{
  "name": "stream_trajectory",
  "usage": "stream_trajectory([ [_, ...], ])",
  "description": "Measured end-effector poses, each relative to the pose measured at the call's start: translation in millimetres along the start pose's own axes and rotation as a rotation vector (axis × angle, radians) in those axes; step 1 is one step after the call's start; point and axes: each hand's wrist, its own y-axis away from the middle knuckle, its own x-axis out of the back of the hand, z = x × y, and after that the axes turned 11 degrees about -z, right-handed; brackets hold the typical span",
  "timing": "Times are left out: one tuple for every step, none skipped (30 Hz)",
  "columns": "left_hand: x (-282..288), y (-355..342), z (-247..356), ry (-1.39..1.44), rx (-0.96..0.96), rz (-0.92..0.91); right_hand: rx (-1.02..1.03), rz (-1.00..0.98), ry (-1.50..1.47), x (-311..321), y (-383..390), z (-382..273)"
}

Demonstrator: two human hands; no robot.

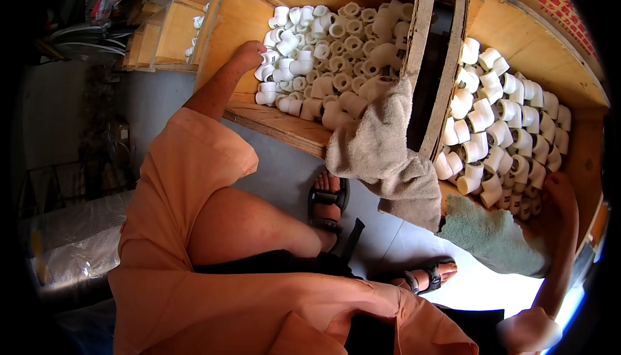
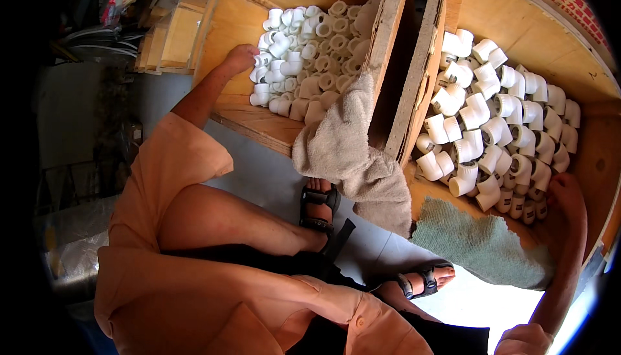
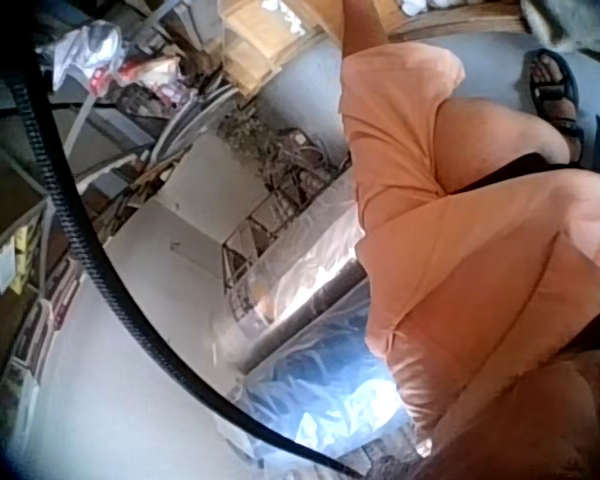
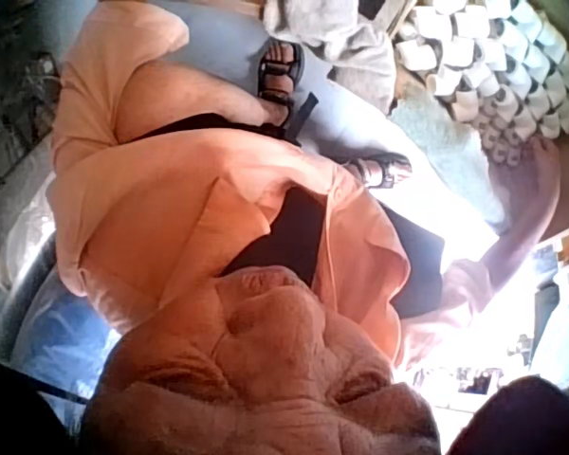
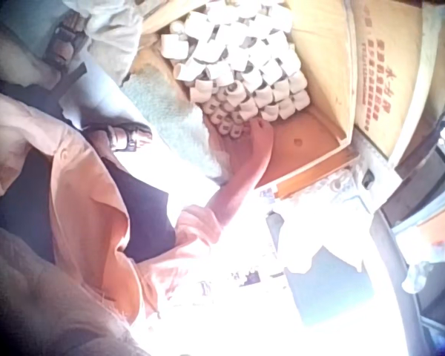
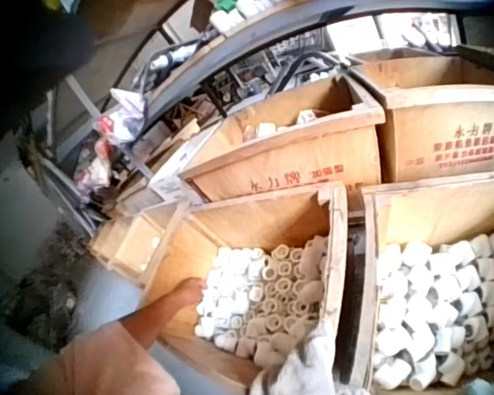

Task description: The person sits on the floor and sorts white plastic pipe fittings by picking them from a wooden crate and placing them into a separate compartment. The person handles the fittings one at a time, occasionally wiping them with a cloth before placing them in the designated area.

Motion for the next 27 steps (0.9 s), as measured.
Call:
stream_trajectory([
  [-0.8, 0.1, -0.6, 0.037, 0.019, -0.024, -0.001, 0.007, -0.002, 0.0, -0.5, 0.8],
  [-2.2, 1.5, -1.5, -0.03, -0.004, 0.009, -0.001, 0.014, -0.005, -0.4, -1.2, 0.7],
  [-5.4, 4.1, -2.7, -0.097, -0.026, 0.042, 0.007, 0.009, -0.002, -0.4, -3.3, 1.5],
  [-11.7, 3.9, 2.1, -0.162, -0.056, 0.07, 0.007, 0.01, 0.0, 1.5, -3.2, 6.3],
  [-19.7, 2.5, 13.5, -0.17, -0.037, 0.061, 0.001, 0.014, 0.002, 3.0, -0.1, 10.1],
  [-27.8, 0.3, 25.7, -0.178, -0.018, 0.052, -0.018, 0.018, 0.013, 4.4, 3.6, 14.4],
  [-24.9, 1.4, 25.8, -0.196, 0.014, 0.058, -0.017, 0.014, 0.023, 3.9, 3.2, 11.1],
  [-21.3, 2.7, 25.6, -0.232, 0.005, 0.099, -0.016, 0.01, 0.033, 3.7, 3.4, 8.4],
  [-18.4, 3.4, 25.9, -0.268, -0.005, 0.138, -0.009, 0.016, 0.03, 2.7, 4.0, 6.4],
  [-15.6, 4.9, 24.3, -0.302, -0.013, 0.177, -0.003, 0.021, 0.029, -2.0, 7.6, -5.0],
  [-11.0, 6.5, 22.4, -0.336, 0.004, 0.219, 0.005, 0.025, 0.028, -4.5, 8.5, -12.4],
  [-4.7, 8.5, 20.4, -0.37, 0.022, 0.261, 0.023, 0.019, 0.027, -5.0, 5.4, -14.3],
  [-4.8, 6.7, 26.4, -0.398, 0.029, 0.293, 0.027, 0.019, 0.025, -5.0, 6.1, -11.7],
  [-3.1, 5.7, 31.9, -0.24, 0.051, 0.244, 0.032, 0.019, 0.023, -5.3, 6.1, -9.3],
  [0.0, 5.3, 37.1, -0.084, 0.074, 0.194, 0.026, 0.023, 0.024, -5.8, 5.2, -6.3],
  [2.3, 4.9, 44.0, 0.073, 0.096, 0.143, 0.018, 0.03, 0.027, -5.3, 6.1, -4.6],
  [4.1, 4.2, 51.4, 0.212, 0.121, 0.092, 0.011, 0.036, 0.028, -4.3, 7.4, -2.7],
  [5.3, 2.9, 59.2, 0.28, 0.136, 0.06, 0.012, 0.044, 0.042, -3.3, 9.7, -0.2],
  [8.4, 3.8, 69.6, 0.347, 0.151, 0.032, 0.018, 0.051, 0.053, -4.7, 14.2, -3.9],
  [15.4, 7.5, 77.8, 0.406, 0.17, 0.011, 0.031, 0.054, 0.062, -8.1, 15.9, -10.6],
  [23.5, 13.2, 84.9, 0.468, 0.135, 0.026, 0.054, 0.037, 0.068, -12.2, 14.9, -17.9],
  [24.1, 16.3, 95.7, 0.544, 0.086, 0.022, 0.055, 0.036, 0.081, -12.3, 21.1, -24.8],
  [26.5, 19.4, 101.3, 0.623, 0.04, 0.018, 0.055, 0.032, 0.097, -9.6, 23.5, -28.4],
  [37.9, 22.4, 96.4, 0.685, -0.021, 0.003, 0.092, 0.05, 0.053, -9.9, 14.1, -25.8],
  [40.1, 19.9, 106.3, 0.727, -0.149, -0.061, 0.098, 0.085, 0.012, -6.1, 10.6, -14.5],
  [40.6, 18.8, 120.0, 0.757, -0.209, -0.053, 0.059, 0.127, 0.123, -4.5, 13.6, -18.7],
  [41.5, 18.1, 133.6, 0.792, -0.298, -0.089, 0.098, 0.132, 0.121, -5.1, 19.9, -20.7],
])
